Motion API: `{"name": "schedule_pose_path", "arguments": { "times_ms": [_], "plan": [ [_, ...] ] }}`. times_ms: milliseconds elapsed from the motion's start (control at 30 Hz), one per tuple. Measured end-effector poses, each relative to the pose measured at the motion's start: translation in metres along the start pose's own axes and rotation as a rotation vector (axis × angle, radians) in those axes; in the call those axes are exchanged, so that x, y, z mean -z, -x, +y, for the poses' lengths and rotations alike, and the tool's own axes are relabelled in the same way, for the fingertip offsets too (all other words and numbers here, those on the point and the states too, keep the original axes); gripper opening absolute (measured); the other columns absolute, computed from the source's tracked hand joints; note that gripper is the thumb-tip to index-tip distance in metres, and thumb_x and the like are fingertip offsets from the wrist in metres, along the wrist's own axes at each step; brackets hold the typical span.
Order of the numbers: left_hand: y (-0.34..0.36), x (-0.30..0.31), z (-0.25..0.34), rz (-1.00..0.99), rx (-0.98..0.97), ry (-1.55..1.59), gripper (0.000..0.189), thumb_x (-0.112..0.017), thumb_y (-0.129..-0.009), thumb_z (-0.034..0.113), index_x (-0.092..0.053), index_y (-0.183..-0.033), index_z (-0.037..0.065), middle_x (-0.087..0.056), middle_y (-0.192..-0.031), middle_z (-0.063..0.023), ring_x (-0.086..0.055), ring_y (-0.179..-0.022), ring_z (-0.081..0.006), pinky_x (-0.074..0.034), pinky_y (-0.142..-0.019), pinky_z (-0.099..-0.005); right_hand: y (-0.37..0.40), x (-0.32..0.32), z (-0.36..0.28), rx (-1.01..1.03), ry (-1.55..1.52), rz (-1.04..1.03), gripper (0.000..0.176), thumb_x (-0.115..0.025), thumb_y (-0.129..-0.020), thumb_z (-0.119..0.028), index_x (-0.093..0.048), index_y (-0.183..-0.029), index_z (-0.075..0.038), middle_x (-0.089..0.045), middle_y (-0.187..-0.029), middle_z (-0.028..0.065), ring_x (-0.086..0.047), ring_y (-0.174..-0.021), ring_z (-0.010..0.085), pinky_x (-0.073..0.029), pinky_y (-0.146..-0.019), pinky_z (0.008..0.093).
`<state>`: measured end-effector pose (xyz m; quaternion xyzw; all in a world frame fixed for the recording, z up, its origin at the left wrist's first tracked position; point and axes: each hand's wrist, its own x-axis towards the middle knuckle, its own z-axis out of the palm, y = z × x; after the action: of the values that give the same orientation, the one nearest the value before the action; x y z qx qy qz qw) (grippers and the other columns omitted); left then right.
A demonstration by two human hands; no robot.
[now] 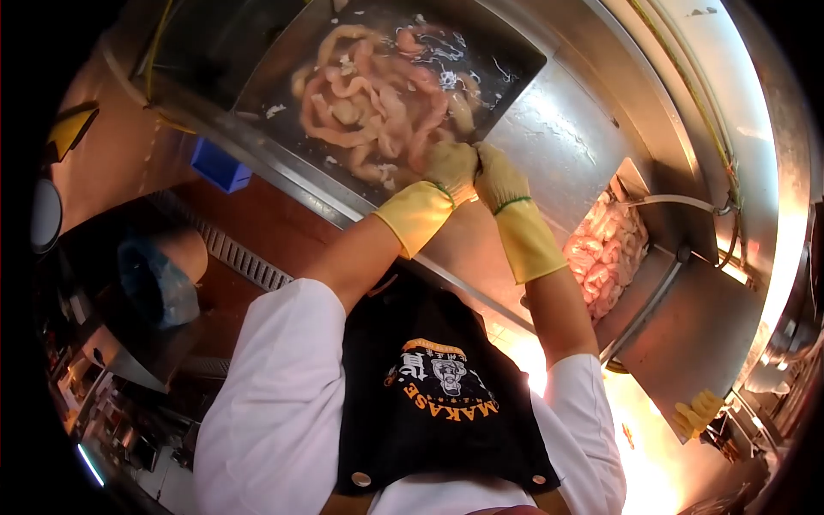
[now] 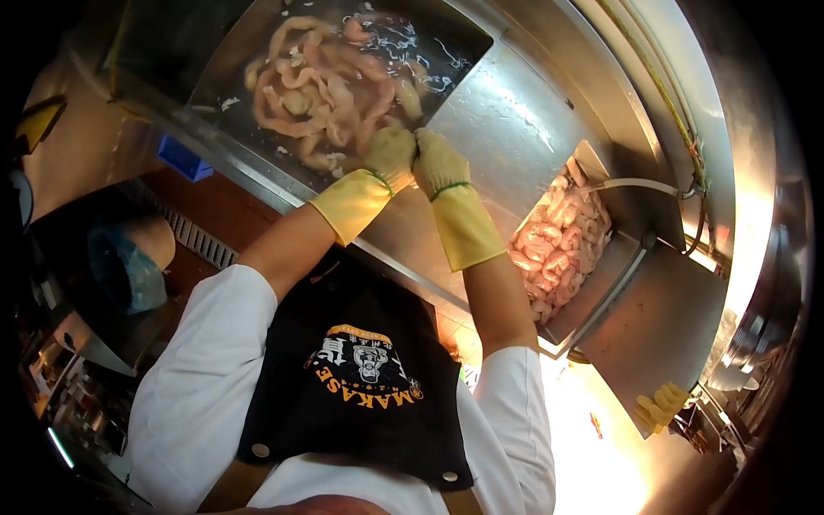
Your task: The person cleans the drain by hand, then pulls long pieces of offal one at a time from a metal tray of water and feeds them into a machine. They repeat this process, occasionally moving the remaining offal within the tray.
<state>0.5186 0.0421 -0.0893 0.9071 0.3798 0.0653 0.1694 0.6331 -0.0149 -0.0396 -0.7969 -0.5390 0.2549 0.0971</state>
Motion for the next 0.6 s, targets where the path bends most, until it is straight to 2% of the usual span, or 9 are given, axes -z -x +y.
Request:
{"name": "schedule_pose_path", "arguments": {
  "times_ms": [33,100,233,267,333,400,467,533,600],
  "plan": [
    [0.0,0.005,0.003,-0.03,-0.023,-0.049,0.018,-0.073,-0.078,0.029,-0.08,-0.076,0.013,-0.074,-0.078,-0.0112,-0.074,-0.077,-0.0281,-0.057,-0.067,-0.0416,-0.003,0.004,0.003,-0.013,0.003,0.005,0.026,-0.056,-0.099,-0.025,-0.069,-0.118,-0.011,-0.074,-0.116,0.0208,-0.071,-0.109,0.0413,-0.057,-0.088,0.0497],
    [0.0,0.001,0.006,-0.065,-0.068,-0.097,0.021,-0.075,-0.078,0.032,-0.081,-0.077,0.012,-0.074,-0.076,-0.0112,-0.074,-0.074,-0.0277,-0.058,-0.068,-0.0401,-0.006,0.022,0.002,-0.208,-0.041,-0.306,0.021,-0.058,-0.097,-0.025,-0.073,-0.105,-0.012,-0.075,-0.111,0.0173,-0.072,-0.106,0.0397,-0.057,-0.084,0.0494],
    [0.004,-0.036,-0.006,0.079,-0.086,0.035,0.023,-0.073,-0.085,0.035,-0.079,-0.077,0.015,-0.075,-0.084,-0.0096,-0.073,-0.088,-0.0318,-0.055,-0.079,-0.0435,0.014,0.032,0.027,-0.284,-0.108,-0.383,0.019,-0.06,-0.094,-0.024,-0.075,-0.099,-0.014,-0.076,-0.11,0.0149,-0.072,-0.106,0.0386,-0.057,-0.083,0.0478],
    [0.002,-0.044,-0.015,0.138,-0.1,0.128,0.022,-0.072,-0.086,0.032,-0.078,-0.075,0.014,-0.074,-0.081,-0.0084,-0.072,-0.087,-0.0317,-0.055,-0.079,-0.0443,0.026,0.018,0.052,-0.227,-0.006,-0.247,0.019,-0.06,-0.094,-0.024,-0.075,-0.099,-0.014,-0.076,-0.109,0.0152,-0.072,-0.105,0.0386,-0.057,-0.084,0.0472],
    [-0.01,-0.008,-0.024,-0.585,-0.085,1.017,0.015,-0.076,-0.078,0.03,-0.075,-0.071,0.016,-0.069,-0.074,-0.0058,-0.069,-0.083,-0.0311,-0.054,-0.077,-0.0455,0.047,0.007,0.069,-0.173,0.083,-0.131,0.019,-0.059,-0.094,-0.023,-0.075,-0.098,-0.013,-0.076,-0.108,0.0154,-0.072,-0.105,0.0386,-0.057,-0.084,0.0466],
    [-0.008,-0.003,0.011,0.241,-0.36,0.013,0.025,-0.084,-0.062,0.027,-0.061,-0.057,0.019,-0.058,-0.066,-0.0067,-0.058,-0.064,-0.0295,-0.046,-0.062,-0.0444,0.049,0.022,0.068,-0.147,-0.108,-0.009,0.02,-0.059,-0.095,-0.021,-0.073,-0.107,-0.013,-0.075,-0.109,0.0162,-0.072,-0.105,0.0393,-0.056,-0.085,0.0481],
    [-0.007,-0.02,0.008,0.274,-0.3,0.022,0.022,-0.083,-0.065,0.025,-0.062,-0.062,0.018,-0.06,-0.069,-0.0069,-0.06,-0.068,-0.0303,-0.047,-0.064,-0.046,0.042,0.018,0.052,0.266,-0.354,0.256,0.023,-0.058,-0.096,-0.02,-0.069,-0.115,-0.012,-0.075,-0.109,0.0172,-0.071,-0.103,0.0407,-0.055,-0.085,0.0502],
    [-0.008,-0.041,0.006,0.311,-0.166,0.068,0.022,-0.082,-0.069,0.027,-0.063,-0.064,0.016,-0.062,-0.071,-0.0083,-0.061,-0.068,-0.032,-0.048,-0.065,-0.0468,0.026,-0.01,0.052,0.239,-0.375,0.123,0.028,-0.059,-0.096,-0.02,-0.065,-0.122,-0.013,-0.075,-0.111,0.0167,-0.072,-0.103,0.0411,-0.056,-0.085,0.0513],
    [-0.009,-0.047,0.012,0.284,-0.049,0.095,0.023,-0.082,-0.072,0.029,-0.064,-0.067,0.015,-0.063,-0.072,-0.0098,-0.062,-0.069,-0.0337,-0.048,-0.067,-0.0475,0.02,-0.009,0.037,0.029,-0.187,0.061,0.023,-0.063,-0.093,-0.018,-0.072,-0.114,-0.012,-0.075,-0.106,0.0181,-0.073,-0.102,0.0415,-0.057,-0.088,0.0512]
  ]
}}
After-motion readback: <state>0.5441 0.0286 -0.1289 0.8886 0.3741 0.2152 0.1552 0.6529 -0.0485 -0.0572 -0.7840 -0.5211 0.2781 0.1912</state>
